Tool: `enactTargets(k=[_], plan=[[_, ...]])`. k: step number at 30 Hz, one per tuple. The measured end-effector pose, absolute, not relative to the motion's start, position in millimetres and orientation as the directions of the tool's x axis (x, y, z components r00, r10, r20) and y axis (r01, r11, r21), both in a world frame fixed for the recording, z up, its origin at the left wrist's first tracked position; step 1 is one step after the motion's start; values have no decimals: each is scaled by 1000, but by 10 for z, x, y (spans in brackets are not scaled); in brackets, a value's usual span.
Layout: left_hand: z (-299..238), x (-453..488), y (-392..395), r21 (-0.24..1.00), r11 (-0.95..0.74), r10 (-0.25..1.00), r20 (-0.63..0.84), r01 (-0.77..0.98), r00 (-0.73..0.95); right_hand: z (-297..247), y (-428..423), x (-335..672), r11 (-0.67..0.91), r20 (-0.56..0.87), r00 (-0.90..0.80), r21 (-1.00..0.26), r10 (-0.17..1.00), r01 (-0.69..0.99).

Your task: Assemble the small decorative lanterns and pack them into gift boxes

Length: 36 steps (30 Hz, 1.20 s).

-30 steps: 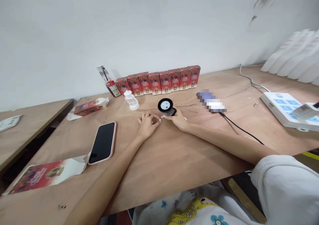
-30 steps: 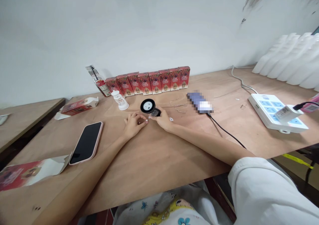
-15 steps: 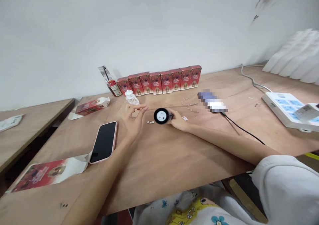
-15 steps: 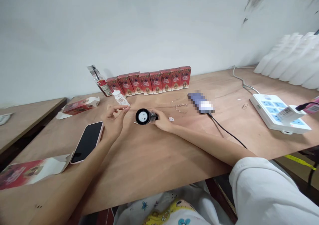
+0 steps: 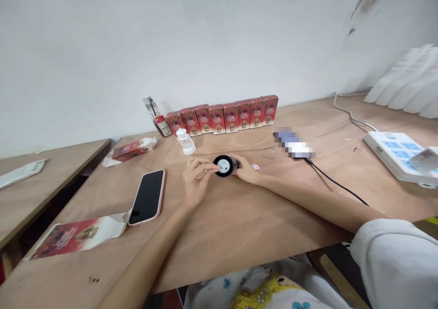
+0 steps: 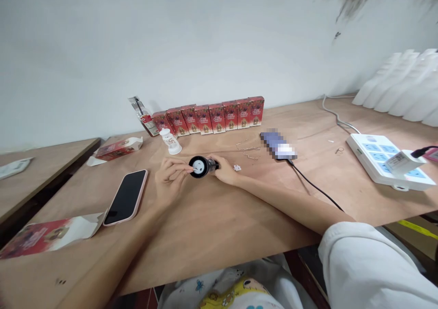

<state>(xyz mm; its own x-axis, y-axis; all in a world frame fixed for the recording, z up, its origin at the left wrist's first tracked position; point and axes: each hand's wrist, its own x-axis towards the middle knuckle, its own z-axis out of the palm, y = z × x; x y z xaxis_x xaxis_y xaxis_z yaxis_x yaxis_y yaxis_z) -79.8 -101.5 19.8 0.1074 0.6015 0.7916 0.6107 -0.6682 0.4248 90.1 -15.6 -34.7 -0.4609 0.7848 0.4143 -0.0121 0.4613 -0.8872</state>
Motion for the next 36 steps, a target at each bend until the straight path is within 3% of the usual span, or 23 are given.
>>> enactTargets(k=[22, 36], plan=[[201, -833, -1053, 294, -647, 572, 797, 704, 192, -297, -186, 923, 458, 388, -492, -888, 780, 27], [130, -853, -1071, -49, -596, 388, 857, 802, 341, -312, -164, 930, 458, 365, -507, -886, 781, 67]])
